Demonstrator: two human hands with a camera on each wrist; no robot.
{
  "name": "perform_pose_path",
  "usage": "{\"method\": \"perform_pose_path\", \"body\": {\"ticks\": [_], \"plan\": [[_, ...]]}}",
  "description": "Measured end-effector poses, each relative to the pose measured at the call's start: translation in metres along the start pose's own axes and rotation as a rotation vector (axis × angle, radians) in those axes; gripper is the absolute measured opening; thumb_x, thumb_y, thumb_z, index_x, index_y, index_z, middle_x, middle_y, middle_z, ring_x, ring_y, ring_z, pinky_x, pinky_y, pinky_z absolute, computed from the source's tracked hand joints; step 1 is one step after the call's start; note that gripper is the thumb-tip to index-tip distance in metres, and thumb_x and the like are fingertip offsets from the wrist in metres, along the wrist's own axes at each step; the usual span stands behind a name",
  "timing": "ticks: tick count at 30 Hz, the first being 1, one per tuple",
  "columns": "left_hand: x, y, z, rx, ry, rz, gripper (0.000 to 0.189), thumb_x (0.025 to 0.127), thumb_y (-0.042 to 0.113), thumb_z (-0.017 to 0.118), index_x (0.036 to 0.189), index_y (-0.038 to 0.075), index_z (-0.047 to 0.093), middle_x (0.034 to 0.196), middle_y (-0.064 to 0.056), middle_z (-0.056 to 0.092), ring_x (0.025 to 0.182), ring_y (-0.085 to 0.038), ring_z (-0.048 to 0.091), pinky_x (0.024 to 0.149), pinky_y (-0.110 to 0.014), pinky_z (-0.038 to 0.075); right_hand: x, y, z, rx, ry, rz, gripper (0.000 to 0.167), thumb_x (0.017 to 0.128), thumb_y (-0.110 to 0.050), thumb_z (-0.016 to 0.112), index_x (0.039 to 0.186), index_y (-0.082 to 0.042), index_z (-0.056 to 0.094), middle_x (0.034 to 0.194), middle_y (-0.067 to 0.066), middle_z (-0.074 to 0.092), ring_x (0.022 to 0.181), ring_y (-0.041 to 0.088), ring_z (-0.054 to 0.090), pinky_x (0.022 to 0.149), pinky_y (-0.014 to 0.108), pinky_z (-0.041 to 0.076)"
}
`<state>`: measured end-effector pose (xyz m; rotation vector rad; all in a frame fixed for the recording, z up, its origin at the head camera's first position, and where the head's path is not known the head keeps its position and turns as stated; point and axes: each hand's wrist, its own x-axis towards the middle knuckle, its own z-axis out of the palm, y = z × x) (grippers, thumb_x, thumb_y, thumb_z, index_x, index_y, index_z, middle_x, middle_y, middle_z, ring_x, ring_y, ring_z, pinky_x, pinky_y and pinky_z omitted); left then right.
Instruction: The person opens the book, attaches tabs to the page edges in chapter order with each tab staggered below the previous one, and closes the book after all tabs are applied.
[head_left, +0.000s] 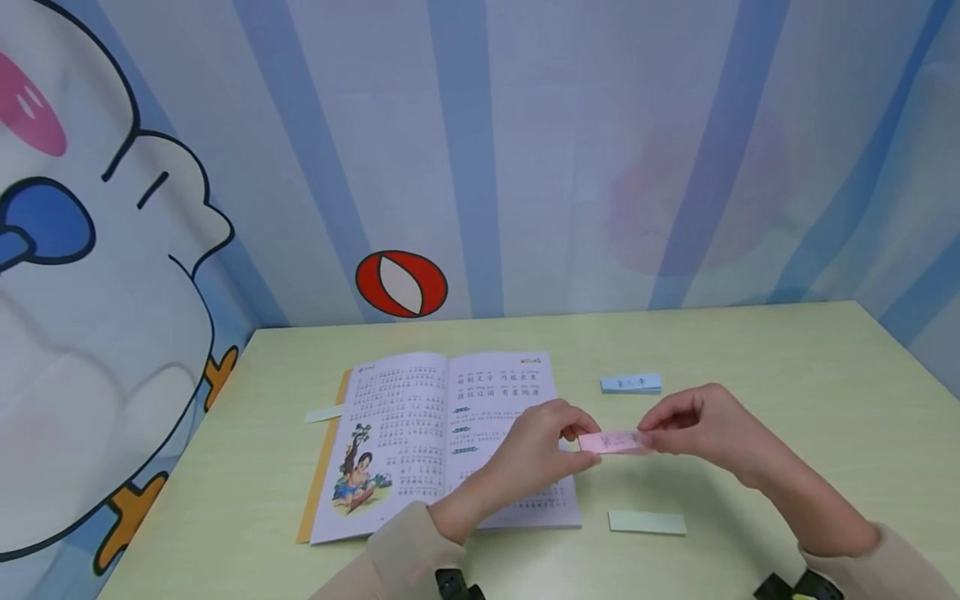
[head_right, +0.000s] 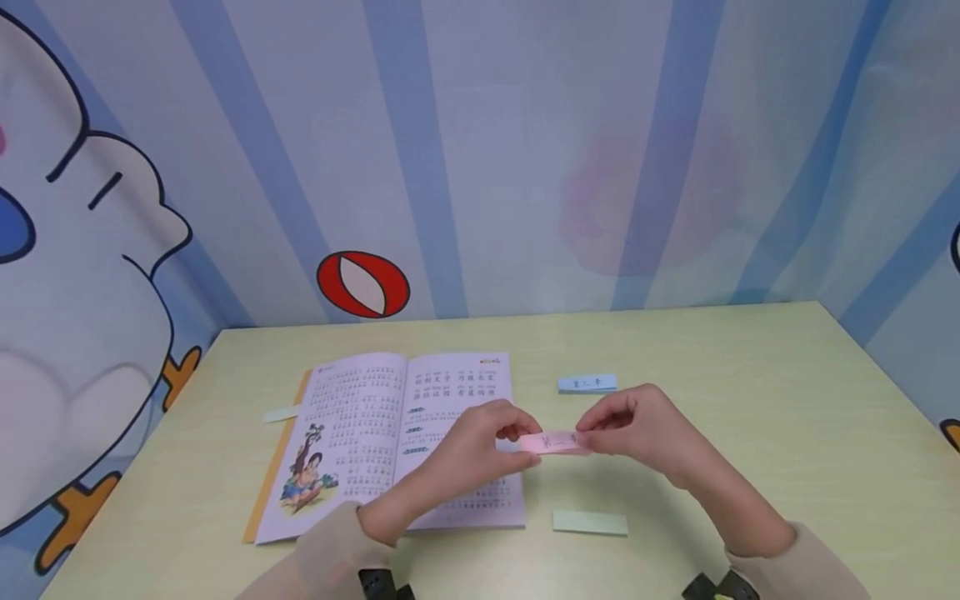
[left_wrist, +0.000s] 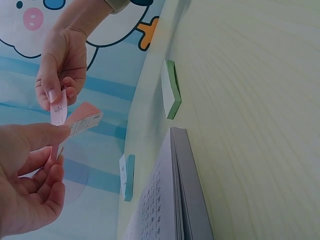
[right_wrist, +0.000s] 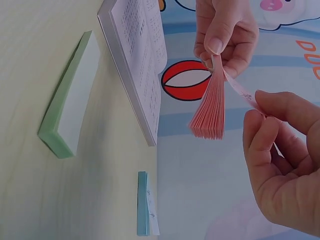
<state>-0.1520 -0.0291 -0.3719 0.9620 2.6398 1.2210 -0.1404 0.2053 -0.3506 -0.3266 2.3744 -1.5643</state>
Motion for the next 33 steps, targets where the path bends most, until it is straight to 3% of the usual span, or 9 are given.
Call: {"method": "perform_pose_path", "body": {"ticks": [33], "plan": [[0.000,0.000,0.001,0.003,0.003,-0.003,0.021,0.078,0.012,0.075,0.098,0.008,0.069,0.085,0.008,0.058,0.080,-0.014,0.054,0.069,-0.013,0.043,-0.016,-0.018,0.003,-0.057,-0.022,-0.091,0.016,0.082,-0.009,0.069,0.093,0.003,0.070,0.088,0.013,0.067,0.071,0.016,0.063,0.062,0.032,0.054]]}}
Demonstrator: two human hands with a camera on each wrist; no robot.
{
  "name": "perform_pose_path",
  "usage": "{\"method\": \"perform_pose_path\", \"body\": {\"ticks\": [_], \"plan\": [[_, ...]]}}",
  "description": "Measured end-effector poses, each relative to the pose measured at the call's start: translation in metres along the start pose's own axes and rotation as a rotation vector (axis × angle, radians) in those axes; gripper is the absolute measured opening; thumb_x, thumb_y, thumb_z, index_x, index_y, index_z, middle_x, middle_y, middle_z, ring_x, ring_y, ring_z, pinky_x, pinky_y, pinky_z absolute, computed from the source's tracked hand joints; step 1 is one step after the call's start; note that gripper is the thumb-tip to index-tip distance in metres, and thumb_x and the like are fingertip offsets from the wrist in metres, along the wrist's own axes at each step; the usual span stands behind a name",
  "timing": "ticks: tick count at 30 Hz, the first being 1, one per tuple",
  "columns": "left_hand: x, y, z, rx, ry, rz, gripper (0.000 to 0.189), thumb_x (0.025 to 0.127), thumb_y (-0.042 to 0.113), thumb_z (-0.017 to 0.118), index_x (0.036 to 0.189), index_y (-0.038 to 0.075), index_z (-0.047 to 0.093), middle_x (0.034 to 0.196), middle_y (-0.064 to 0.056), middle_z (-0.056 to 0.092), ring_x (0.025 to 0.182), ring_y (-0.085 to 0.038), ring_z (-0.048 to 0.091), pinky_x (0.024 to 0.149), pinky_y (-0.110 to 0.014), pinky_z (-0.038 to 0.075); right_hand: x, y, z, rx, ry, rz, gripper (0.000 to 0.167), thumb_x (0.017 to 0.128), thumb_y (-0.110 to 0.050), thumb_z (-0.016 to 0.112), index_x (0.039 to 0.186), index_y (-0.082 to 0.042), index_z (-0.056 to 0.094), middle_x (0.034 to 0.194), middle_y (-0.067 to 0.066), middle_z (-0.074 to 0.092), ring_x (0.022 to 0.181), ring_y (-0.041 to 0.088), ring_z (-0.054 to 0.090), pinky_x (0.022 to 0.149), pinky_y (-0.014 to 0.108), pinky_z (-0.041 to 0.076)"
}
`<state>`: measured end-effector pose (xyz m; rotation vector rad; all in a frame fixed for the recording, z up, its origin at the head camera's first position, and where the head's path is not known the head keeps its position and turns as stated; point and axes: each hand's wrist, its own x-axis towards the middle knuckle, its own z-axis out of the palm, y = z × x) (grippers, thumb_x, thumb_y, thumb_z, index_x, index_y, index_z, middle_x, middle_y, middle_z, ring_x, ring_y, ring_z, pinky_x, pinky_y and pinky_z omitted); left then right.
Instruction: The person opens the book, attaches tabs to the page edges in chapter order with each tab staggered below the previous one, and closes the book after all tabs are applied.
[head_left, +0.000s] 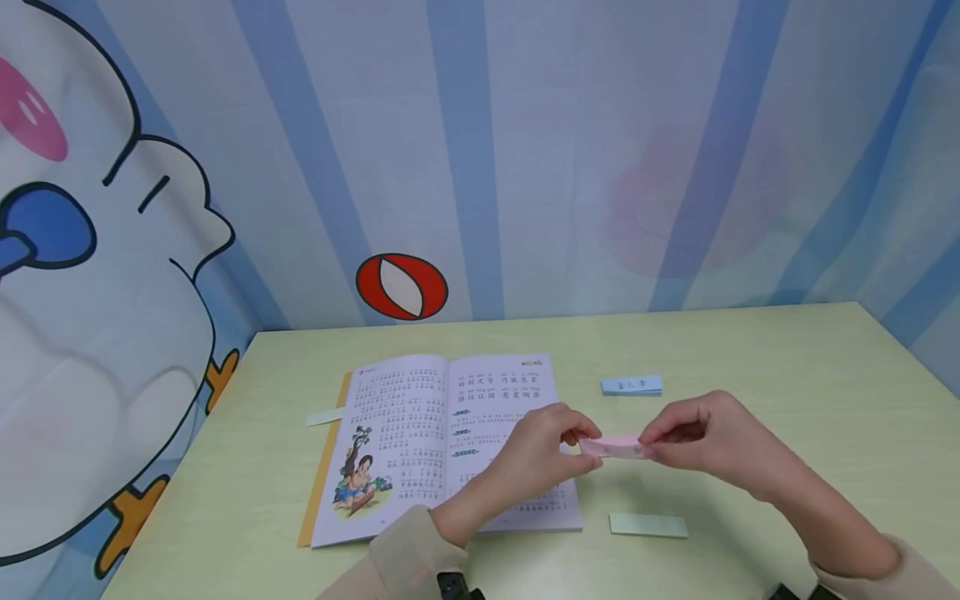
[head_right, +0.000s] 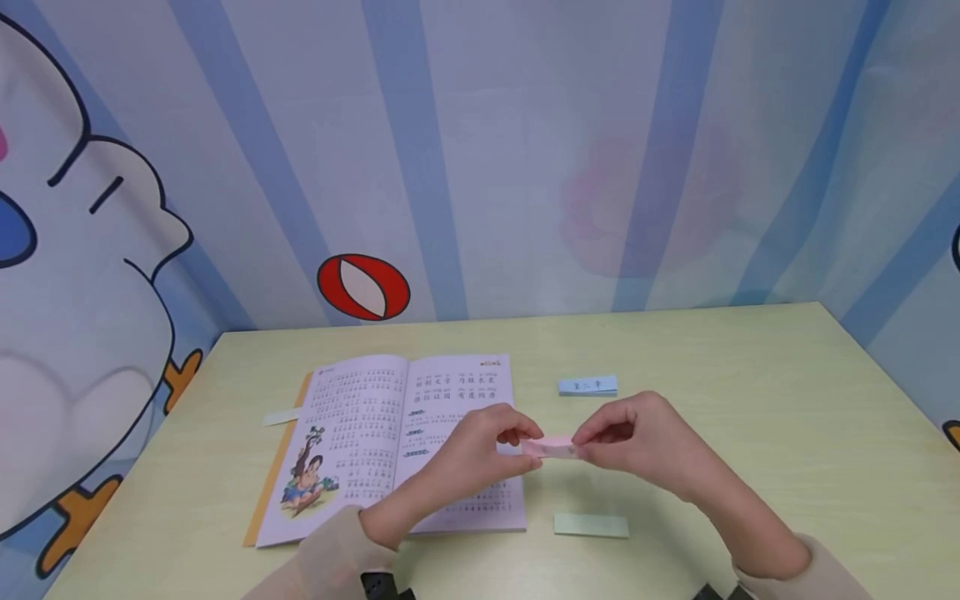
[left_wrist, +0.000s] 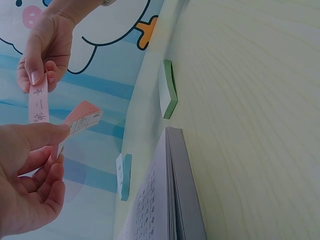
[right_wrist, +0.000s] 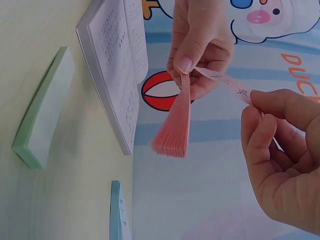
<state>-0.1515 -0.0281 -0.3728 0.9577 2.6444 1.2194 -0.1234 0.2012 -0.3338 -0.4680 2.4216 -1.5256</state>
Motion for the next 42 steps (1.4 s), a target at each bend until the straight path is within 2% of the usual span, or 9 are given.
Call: {"method": "perform_pose_path", "body": {"ticks": [4,10,13,18,22,28,34,42], "plan": [[0.000,0.000,0.001,0.005,0.003,0.003,0.020,0.077,0.010,0.076,0.097,0.008,0.070,0.085,0.007,0.059,0.079,-0.013,0.055,0.069,-0.013,0.043,-0.002,0.001,-0.006,0.000,0.034,0.010,0.019,0.083,-0.010,0.069,0.095,0.004,0.070,0.089,0.013,0.067,0.073,0.018,0.064,0.064,0.032,0.054],[0.002,-0.002,0.004,0.045,0.006,0.003,0.022,0.076,0.012,0.076,0.096,0.005,0.069,0.083,0.006,0.058,0.077,-0.011,0.054,0.067,-0.013,0.042,0.001,0.007,-0.019,0.074,0.059,0.079,0.025,0.083,-0.014,0.070,0.099,0.005,0.068,0.088,0.004,0.068,0.073,0.020,0.062,0.066,0.033,0.053],[0.004,-0.003,0.008,0.056,0.011,0.021,0.021,0.076,0.012,0.077,0.094,0.005,0.069,0.081,0.005,0.058,0.075,-0.010,0.053,0.066,-0.012,0.041,0.004,0.012,-0.024,0.109,0.066,0.106,0.019,0.084,-0.014,0.069,0.097,-0.001,0.071,0.084,0.000,0.068,0.072,0.019,0.061,0.064,0.033,0.051],[0.011,-0.001,0.018,0.048,-0.006,0.028,0.020,0.076,0.013,0.076,0.094,0.007,0.070,0.080,0.007,0.057,0.074,-0.004,0.050,0.068,-0.011,0.041,0.009,0.019,-0.029,0.149,0.077,0.098,0.010,0.086,-0.013,0.067,0.093,-0.013,0.074,0.083,-0.005,0.067,0.070,0.017,0.059,0.063,0.031,0.049],[0.017,-0.001,0.029,0.048,-0.044,0.003,0.021,0.077,0.013,0.076,0.097,0.008,0.071,0.078,0.009,0.055,0.072,0.000,0.048,0.067,-0.010,0.039,0.011,0.022,-0.029,0.209,0.064,0.059,0.015,0.088,-0.008,0.063,0.090,-0.019,0.074,0.082,-0.005,0.067,0.072,0.015,0.060,0.065,0.027,0.050],[0.020,-0.005,0.043,0.122,-0.075,0.035,0.020,0.074,0.012,0.077,0.092,0.007,0.073,0.075,0.008,0.057,0.067,0.002,0.047,0.062,-0.008,0.038,0.016,0.025,-0.029,0.304,0.016,0.014,0.023,0.089,-0.003,0.059,0.089,-0.020,0.074,0.079,-0.004,0.067,0.072,0.013,0.061,0.064,0.025,0.051],[0.018,-0.009,0.051,0.142,-0.092,0.021,0.021,0.071,0.011,0.079,0.090,0.006,0.073,0.073,0.007,0.056,0.063,0.002,0.044,0.059,-0.008,0.037,0.022,0.029,-0.029,0.321,0.035,0.070,0.019,0.089,-0.005,0.061,0.089,-0.019,0.074,0.078,-0.003,0.066,0.072,0.015,0.058,0.062,0.025,0.050],[0.016,-0.010,0.055,0.264,-0.099,0.013,0.020,0.070,0.015,0.080,0.087,0.008,0.073,0.073,0.007,0.058,0.063,0.001,0.044,0.059,-0.009,0.035,0.031,0.035,-0.025,0.322,0.040,0.115,0.014,0.087,-0.008,0.065,0.087,-0.019,0.074,0.083,-0.002,0.065,0.072,0.014,0.060,0.062,0.025,0.050]]}}
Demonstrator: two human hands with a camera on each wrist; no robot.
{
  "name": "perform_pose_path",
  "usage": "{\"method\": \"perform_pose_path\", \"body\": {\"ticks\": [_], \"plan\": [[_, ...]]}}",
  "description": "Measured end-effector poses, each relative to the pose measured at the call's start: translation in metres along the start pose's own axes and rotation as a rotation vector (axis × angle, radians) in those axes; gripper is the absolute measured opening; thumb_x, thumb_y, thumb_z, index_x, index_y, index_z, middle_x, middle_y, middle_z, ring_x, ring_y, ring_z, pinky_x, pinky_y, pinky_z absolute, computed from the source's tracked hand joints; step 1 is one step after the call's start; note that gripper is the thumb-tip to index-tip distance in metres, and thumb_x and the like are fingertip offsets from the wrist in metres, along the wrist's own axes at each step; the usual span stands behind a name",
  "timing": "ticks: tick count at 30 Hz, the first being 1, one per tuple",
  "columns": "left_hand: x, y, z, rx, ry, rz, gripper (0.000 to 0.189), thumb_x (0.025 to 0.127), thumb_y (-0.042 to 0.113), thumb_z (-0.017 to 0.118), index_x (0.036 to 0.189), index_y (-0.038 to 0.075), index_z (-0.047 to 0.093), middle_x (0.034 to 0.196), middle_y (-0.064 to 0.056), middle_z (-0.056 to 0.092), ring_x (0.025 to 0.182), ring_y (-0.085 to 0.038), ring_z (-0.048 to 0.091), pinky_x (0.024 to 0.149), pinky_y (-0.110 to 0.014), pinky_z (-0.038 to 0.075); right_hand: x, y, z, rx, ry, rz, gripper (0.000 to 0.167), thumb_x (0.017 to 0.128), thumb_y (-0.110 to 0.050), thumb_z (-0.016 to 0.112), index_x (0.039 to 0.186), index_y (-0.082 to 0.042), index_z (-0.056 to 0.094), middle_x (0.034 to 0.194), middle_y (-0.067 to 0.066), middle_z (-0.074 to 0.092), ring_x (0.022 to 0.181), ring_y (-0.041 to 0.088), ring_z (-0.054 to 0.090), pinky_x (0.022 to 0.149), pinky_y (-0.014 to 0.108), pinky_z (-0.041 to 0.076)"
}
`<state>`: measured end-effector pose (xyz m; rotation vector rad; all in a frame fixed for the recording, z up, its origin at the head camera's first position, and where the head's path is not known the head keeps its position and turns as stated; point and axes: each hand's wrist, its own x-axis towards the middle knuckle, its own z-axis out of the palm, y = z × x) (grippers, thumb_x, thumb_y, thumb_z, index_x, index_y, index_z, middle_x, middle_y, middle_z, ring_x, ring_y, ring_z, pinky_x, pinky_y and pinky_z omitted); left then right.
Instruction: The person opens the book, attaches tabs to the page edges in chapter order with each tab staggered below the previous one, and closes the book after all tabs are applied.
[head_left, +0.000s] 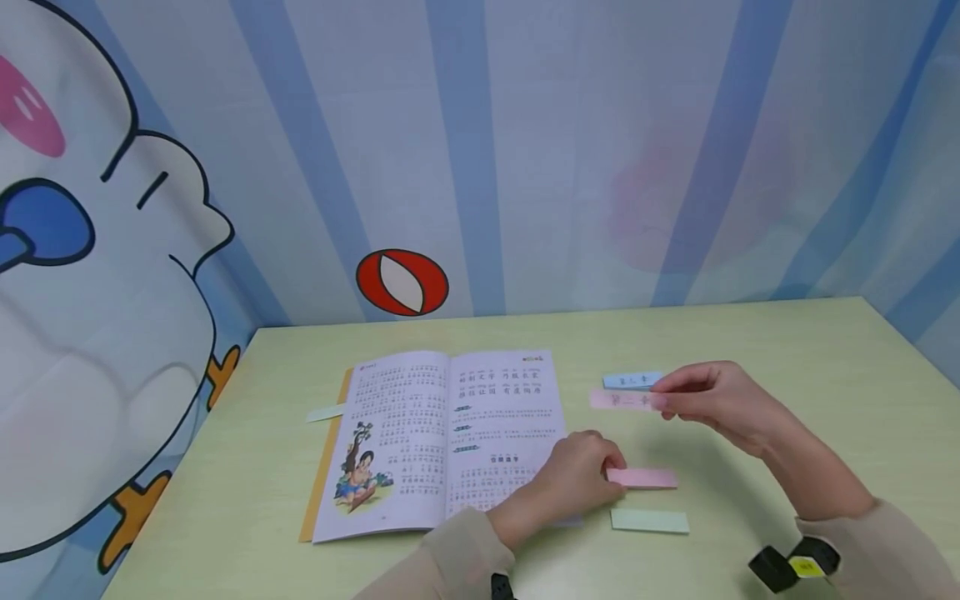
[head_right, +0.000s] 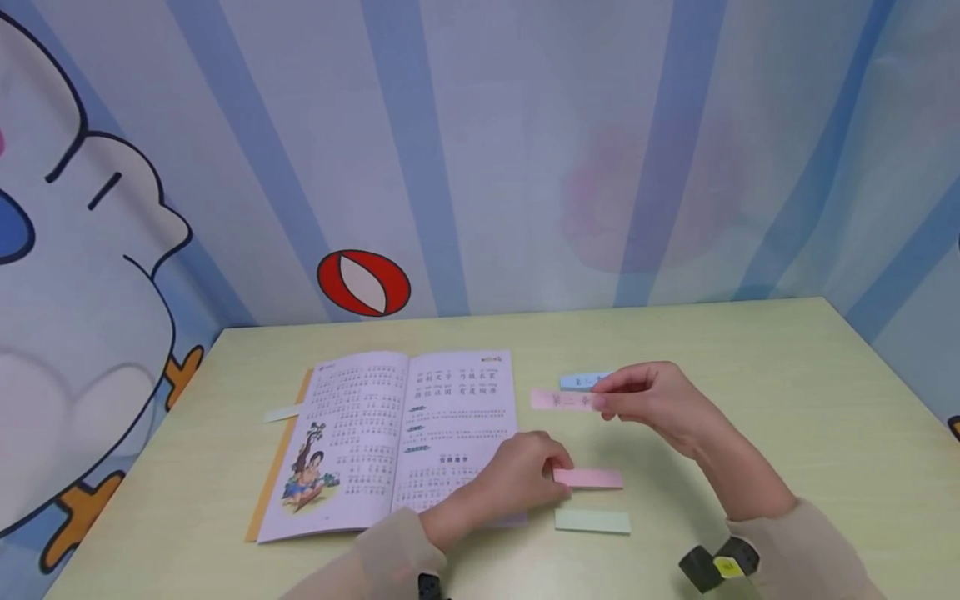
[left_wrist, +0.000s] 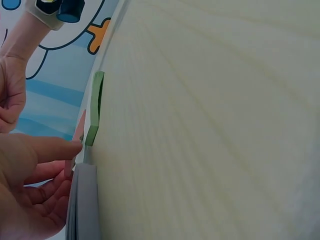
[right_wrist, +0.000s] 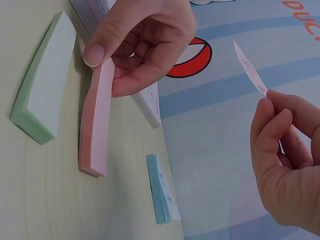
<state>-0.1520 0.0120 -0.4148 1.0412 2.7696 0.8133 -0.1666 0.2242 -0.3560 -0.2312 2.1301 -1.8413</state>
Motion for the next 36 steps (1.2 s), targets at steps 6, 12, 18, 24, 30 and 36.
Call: {"method": "perform_pose_path", "body": {"ticks": [6,12,18,24,30,36], "plan": [[0.000,-0.001,0.003,0.052,-0.006,0.029,0.017,0.071,0.016,0.080,0.085,0.008,0.073,0.069,0.007,0.055,0.062,0.000,0.043,0.058,-0.010,0.034,0.005,0.005,0.000,0.060,-0.036,0.007,0.016,0.087,-0.005,0.064,0.087,-0.018,0.074,0.084,0.000,0.066,0.072,0.012,0.062,0.066,0.024,0.052],[-0.002,-0.002,0.000,0.072,0.016,0.059,0.017,0.075,0.018,0.077,0.089,0.008,0.073,0.075,0.005,0.060,0.066,0.000,0.048,0.062,-0.009,0.038,0.011,0.010,0.000,0.072,-0.050,0.025,0.014,0.088,-0.005,0.063,0.090,-0.015,0.073,0.085,0.000,0.066,0.073,0.013,0.062,0.070,0.025,0.053],[-0.020,-0.010,-0.023,0.090,0.074,-0.077,0.012,0.080,0.013,0.068,0.090,0.007,0.073,0.079,0.002,0.062,0.071,-0.006,0.054,0.064,-0.017,0.043,0.024,0.015,0.007,0.050,-0.044,0.053,0.011,0.086,-0.010,0.066,0.096,-0.007,0.071,0.087,0.002,0.065,0.076,0.013,0.063,0.076,0.029,0.053],[-0.034,-0.026,-0.048,0.120,0.126,-0.140,0.011,0.084,0.010,0.066,0.090,0.003,0.071,0.082,-0.002,0.064,0.075,-0.011,0.059,0.068,-0.022,0.048,0.039,0.022,0.013,0.016,-0.047,0.062,0.021,0.085,-0.010,0.068,0.102,0.003,0.068,0.086,0.003,0.066,0.077,0.015,0.064,0.076,0.030,0.053],[-0.036,-0.032,-0.057,0.169,0.119,-0.120,0.017,0.085,0.008,0.065,0.099,-0.001,0.070,0.091,-0.008,0.067,0.081,-0.015,0.062,0.071,-0.023,0.050,0.050,0.030,0.020,0.003,-0.047,0.081,0.026,0.084,-0.007,0.069,0.105,0.008,0.066,0.086,0.003,0.068,0.078,0.018,0.065,0.074,0.030,0.054],[-0.034,-0.033,-0.055,0.263,0.114,-0.078,0.021,0.087,0.010,0.064,0.104,-0.002,0.067,0.096,-0.010,0.066,0.083,-0.019,0.062,0.072,-0.025,0.051,0.058,0.035,0.026,-0.012,-0.003,0.116,0.024,0.083,-0.005,0.069,0.102,0.008,0.067,0.083,0.003,0.068,0.072,0.016,0.065,0.067,0.028,0.054]]}}
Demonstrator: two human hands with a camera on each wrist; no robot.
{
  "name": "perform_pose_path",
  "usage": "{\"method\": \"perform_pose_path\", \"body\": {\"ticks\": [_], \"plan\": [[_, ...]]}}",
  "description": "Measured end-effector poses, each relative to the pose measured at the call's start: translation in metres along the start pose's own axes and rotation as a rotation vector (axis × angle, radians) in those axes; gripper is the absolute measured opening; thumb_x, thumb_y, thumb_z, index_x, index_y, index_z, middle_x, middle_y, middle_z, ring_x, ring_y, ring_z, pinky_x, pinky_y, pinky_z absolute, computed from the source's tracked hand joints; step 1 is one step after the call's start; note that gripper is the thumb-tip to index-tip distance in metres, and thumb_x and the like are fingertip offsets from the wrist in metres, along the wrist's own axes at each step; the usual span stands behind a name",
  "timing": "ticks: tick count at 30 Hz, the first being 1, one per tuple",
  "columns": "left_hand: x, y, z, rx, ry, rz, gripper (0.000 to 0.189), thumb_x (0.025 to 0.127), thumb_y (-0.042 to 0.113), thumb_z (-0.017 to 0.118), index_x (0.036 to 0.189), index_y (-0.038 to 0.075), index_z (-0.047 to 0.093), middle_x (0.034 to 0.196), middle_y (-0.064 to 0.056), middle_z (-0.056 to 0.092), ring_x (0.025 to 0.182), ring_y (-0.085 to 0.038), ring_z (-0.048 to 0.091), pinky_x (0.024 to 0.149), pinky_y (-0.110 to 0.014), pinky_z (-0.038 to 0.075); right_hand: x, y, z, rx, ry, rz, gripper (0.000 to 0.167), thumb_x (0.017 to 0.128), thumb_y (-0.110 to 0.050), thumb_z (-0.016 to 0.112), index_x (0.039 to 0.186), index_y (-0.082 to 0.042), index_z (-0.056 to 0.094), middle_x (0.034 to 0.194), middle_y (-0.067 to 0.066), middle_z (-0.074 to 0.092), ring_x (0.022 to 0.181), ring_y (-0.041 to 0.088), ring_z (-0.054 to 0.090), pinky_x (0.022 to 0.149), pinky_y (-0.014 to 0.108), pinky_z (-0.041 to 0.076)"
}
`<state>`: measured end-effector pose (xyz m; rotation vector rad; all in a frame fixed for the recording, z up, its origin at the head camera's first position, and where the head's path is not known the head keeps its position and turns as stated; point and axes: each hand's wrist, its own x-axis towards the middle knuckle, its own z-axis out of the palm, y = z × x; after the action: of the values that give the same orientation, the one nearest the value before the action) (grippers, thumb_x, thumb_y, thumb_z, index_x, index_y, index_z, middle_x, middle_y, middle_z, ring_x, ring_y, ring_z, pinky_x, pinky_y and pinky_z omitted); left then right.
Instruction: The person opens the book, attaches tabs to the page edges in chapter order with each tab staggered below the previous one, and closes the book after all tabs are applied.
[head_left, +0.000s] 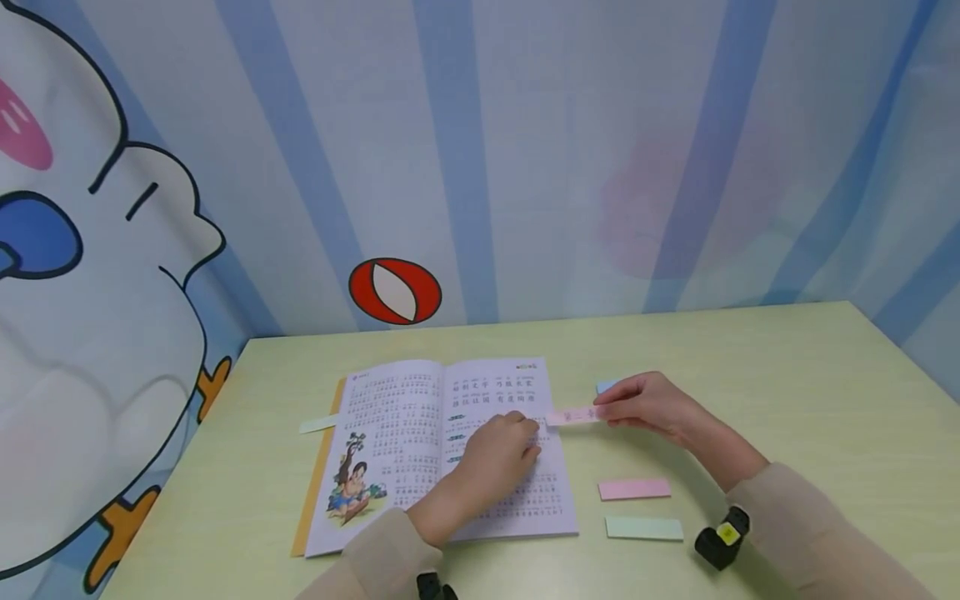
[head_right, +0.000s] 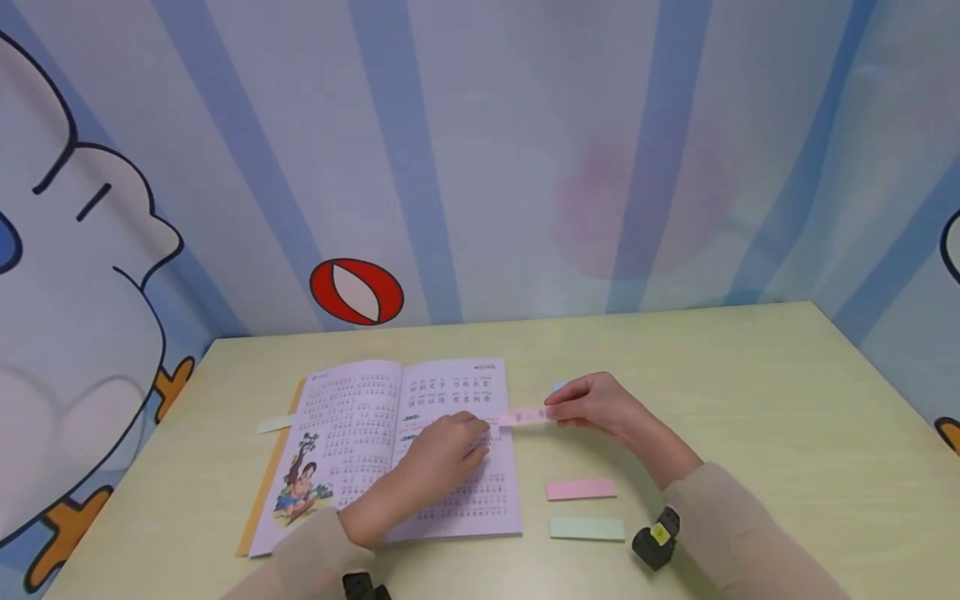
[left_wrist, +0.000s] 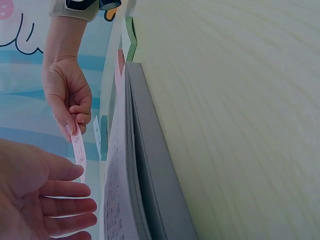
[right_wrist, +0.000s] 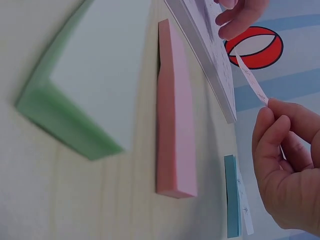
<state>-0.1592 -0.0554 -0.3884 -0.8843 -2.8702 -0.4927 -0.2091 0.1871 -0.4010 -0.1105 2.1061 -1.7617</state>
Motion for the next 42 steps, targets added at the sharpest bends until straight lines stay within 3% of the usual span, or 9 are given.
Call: {"method": "perform_pose_path", "body": {"ticks": [12,16,21,42], "plan": [[0.003,-0.003,0.008,0.145,-0.043,0.063,0.032,0.089,0.020,0.063,0.116,0.002,0.062,0.112,-0.010,0.064,0.099,-0.022,0.061,0.081,-0.031,0.051,0.009,0.006,0.007,0.013,0.053,0.066,0.022,0.081,-0.001,0.069,0.101,0.010,0.066,0.086,0.005,0.067,0.068,0.013,0.064,0.065,0.025,0.054],[0.005,-0.002,0.010,0.204,-0.124,0.070,0.041,0.091,0.026,0.059,0.127,0.005,0.056,0.127,-0.008,0.056,0.113,-0.023,0.054,0.087,-0.039,0.049,0.010,0.007,0.007,0.015,0.049,0.074,0.019,0.083,-0.001,0.068,0.099,0.008,0.067,0.085,0.005,0.066,0.068,0.013,0.063,0.064,0.025,0.054],[0.005,0.000,0.011,0.215,-0.254,0.065,0.051,0.095,0.034,0.052,0.138,0.009,0.044,0.143,-0.005,0.042,0.127,-0.024,0.042,0.094,-0.051,0.042,0.011,0.009,0.007,0.015,0.049,0.081,0.018,0.083,-0.002,0.068,0.098,0.007,0.068,0.082,0.005,0.066,0.066,0.013,0.063,0.062,0.024,0.053],[0.004,0.002,0.012,0.248,-0.356,0.029,0.055,0.096,0.038,0.046,0.144,0.012,0.035,0.149,-0.002,0.031,0.133,-0.022,0.034,0.100,-0.053,0.034,0.013,0.013,0.011,-0.036,0.060,0.112,0.023,0.083,-0.003,0.068,0.102,0.010,0.065,0.079,0.006,0.065,0.063,0.011,0.063,0.059,0.022,0.052]]}}
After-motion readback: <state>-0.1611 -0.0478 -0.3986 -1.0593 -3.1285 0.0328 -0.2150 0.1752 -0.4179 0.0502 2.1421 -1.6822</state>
